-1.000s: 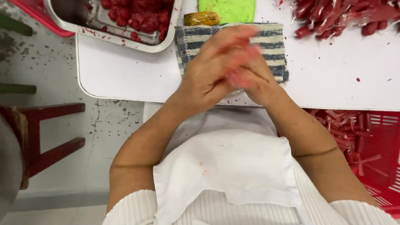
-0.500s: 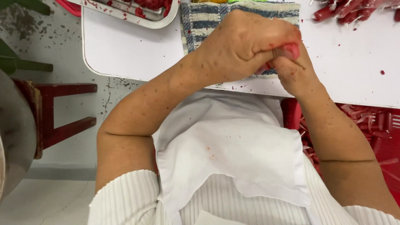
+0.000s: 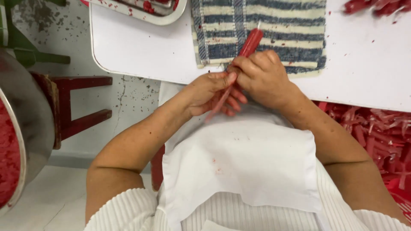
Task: The person repeatedly scoops red ground meat from a tray and fills translucent casings by hand, twisting off each filled segment and placing it into a red basket. The process continues with multiple casings in a steady, repetitive cycle.
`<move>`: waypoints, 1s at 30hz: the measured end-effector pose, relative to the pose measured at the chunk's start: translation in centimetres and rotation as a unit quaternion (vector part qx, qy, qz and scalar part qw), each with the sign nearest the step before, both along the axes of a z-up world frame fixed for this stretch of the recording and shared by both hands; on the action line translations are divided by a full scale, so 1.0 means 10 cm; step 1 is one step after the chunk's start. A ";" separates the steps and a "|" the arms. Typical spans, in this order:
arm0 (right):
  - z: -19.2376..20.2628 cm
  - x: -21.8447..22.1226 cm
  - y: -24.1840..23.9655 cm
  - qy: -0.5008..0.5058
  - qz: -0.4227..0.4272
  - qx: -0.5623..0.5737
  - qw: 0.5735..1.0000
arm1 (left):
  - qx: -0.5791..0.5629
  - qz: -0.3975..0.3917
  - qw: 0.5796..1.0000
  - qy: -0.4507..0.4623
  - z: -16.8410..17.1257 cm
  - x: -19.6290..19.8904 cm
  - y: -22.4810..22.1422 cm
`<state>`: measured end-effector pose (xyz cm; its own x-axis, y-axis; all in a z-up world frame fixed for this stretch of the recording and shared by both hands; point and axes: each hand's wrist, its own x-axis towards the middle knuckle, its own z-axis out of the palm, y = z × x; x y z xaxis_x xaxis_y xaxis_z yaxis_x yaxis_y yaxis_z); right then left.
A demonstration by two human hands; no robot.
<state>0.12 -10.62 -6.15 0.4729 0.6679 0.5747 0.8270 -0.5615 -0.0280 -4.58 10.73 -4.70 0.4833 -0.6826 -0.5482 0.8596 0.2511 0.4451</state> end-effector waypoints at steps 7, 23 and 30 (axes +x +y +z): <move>-0.07 -0.06 -0.09 0.051 0.078 -0.051 0.994 | -0.011 0.022 1.000 0.007 -0.20 -0.14 -0.12; 0.79 -0.42 -0.27 0.726 0.216 0.544 0.361 | 0.115 0.116 0.623 -0.765 0.26 0.36 -0.18; 0.24 -0.21 0.09 0.513 0.071 0.698 0.495 | -0.161 0.242 0.939 -0.185 0.10 0.16 -0.85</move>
